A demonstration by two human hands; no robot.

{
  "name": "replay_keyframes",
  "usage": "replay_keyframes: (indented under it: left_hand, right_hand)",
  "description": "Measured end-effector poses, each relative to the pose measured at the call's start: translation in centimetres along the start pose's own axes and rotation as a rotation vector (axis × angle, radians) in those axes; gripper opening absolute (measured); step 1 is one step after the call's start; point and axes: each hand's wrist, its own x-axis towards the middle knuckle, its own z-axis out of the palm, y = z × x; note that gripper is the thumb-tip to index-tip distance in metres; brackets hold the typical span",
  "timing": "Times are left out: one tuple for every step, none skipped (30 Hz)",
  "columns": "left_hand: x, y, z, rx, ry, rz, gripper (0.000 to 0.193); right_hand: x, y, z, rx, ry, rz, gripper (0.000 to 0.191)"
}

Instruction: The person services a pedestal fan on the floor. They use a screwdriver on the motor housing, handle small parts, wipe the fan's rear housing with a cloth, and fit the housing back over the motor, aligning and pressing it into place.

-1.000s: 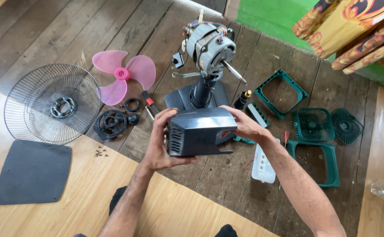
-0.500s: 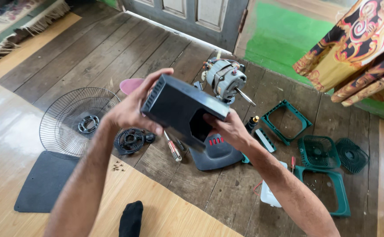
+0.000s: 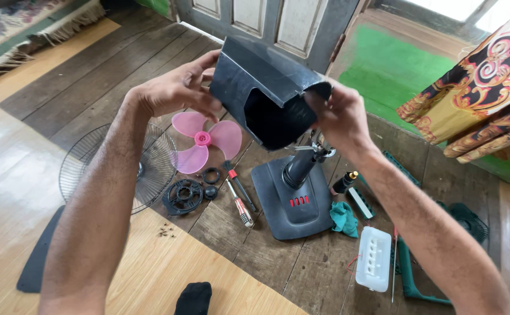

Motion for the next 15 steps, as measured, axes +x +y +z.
replay_keyframes:
  left_hand:
    - [0.3, -0.6, -0.7, -0.097, -0.019, 0.041, 0.104]
    - [0.7, -1.3, -1.3, -0.154, -0.017, 0.065, 0.101]
    - [1.2, -1.8, -2.0, -0.207, -0.016, 0.093, 0.099]
    - [1.7, -2.3, -2.6, -0.262, -0.015, 0.117, 0.097]
    - [2.3, -2.7, -3.0, -0.220, 0.038, 0.086, 0.098]
    - [3.0, -3.1, -3.5, -0.172, 0.092, 0.055, 0.099]
    - [3.8, -3.2, -4.0, -0.123, 0.146, 0.026, 0.101]
    - [4.6, -3.4, -4.5, -0.069, 0.206, -0.075, 0.100]
    - [5.5, -3.5, -5.0, -0.012, 0.265, -0.175, 0.099]
    - [6.4, -3.6, -5.6, 0.046, 0.322, -0.271, 0.098]
    - [7.0, -4.0, -6.0, 0.041, 0.326, -0.277, 0.097]
    - [7.6, -4.6, -6.5, 0.037, 0.328, -0.282, 0.096]
    - [8.4, -5.0, -7.2, 0.036, 0.328, -0.282, 0.095]
    - [9.2, -5.7, -7.8, -0.004, 0.328, -0.237, 0.093]
    - [9.9, -6.7, -8.2, -0.046, 0.328, -0.197, 0.092]
  right_hand:
    - [0.8, -0.8, -0.1, -0.098, 0.040, -0.022, 0.032]
    - [1.7, -1.6, 0.0, -0.178, 0.032, -0.081, 0.035]
    - [2.7, -2.3, 0.1, -0.259, 0.028, -0.144, 0.038]
    - [3.6, -2.9, 0.3, -0.337, 0.020, -0.204, 0.040]
    - [4.3, -3.2, 0.6, -0.430, 0.014, -0.268, 0.043]
    - [5.2, -3.4, 0.9, -0.520, 0.009, -0.337, 0.045]
    - [6.1, -3.5, 1.3, -0.610, 0.003, -0.407, 0.048]
    - [6.9, -3.4, 1.8, -0.613, 0.001, -0.413, 0.048]
    - [7.8, -3.0, 2.3, -0.615, 0.001, -0.419, 0.048]
    - [8.8, -2.6, 2.8, -0.620, 0.002, -0.429, 0.048]
    - [9.6, -2.1, 3.2, -0.632, 0.002, -0.456, 0.047]
    - [10.5, -1.4, 3.6, -0.645, 0.002, -0.484, 0.046]
    - [11.5, -0.8, 3.8, -0.660, 0.007, -0.514, 0.046]
    - [12.3, -0.2, 4.0, -0.663, 0.009, -0.476, 0.046]
    - [13.1, 0.6, 4.4, -0.663, 0.009, -0.434, 0.046]
